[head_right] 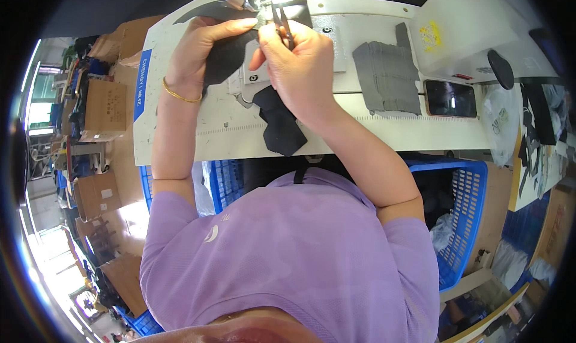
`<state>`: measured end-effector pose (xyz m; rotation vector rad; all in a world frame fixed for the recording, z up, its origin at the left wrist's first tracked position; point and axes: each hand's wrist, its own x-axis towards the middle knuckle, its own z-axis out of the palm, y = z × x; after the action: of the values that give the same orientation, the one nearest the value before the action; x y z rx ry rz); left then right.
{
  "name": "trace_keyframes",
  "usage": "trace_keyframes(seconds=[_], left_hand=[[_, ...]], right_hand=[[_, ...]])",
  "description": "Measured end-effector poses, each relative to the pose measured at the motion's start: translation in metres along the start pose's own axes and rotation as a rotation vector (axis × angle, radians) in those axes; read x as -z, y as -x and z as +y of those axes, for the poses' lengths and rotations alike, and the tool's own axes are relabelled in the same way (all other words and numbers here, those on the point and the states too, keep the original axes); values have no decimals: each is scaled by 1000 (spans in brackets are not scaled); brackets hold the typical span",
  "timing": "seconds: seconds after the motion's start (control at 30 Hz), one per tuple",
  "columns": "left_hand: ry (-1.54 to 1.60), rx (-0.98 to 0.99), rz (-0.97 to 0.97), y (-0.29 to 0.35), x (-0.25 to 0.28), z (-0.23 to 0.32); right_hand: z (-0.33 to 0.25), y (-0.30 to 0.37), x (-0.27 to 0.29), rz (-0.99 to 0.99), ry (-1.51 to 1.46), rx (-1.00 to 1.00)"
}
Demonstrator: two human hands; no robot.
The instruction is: Use a sewing machine to stitch together pieces of black material for shoe manufacturing.
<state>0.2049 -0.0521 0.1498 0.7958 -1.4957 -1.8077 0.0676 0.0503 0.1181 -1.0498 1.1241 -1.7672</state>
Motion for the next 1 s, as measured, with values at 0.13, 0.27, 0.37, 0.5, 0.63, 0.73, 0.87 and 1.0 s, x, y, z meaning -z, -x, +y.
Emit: trace_keyframes(seconds=[0.13,0.27,0.37,0.5,0.63,0.73,0.87,1.0], left_hand=[[0,17,3,-3,5,4],[-8,-11,-16,-8,5,4],[-45,-57,-8,-13,5,4],[-86,-14,13,-25,23,-1],[-51,-73,92,-20,-6,11],[-73,12,102,-26,7,7],[-18,-42,63,-24,1,8],[-60,-126,41,-26,4,7]], right_hand=[[4,-2,-1,2,31,23],[2,-2,1,-14,57,11],[-1,0,-1,4,-6,-29],[-1,3,0,-36,-13,-65],[0,4,-1,-56,-45,-80],[-1,6,0,-52,-45,-107],[1,7,3,-64,-25,-112],[3,7,6,-76,-15,-109]])
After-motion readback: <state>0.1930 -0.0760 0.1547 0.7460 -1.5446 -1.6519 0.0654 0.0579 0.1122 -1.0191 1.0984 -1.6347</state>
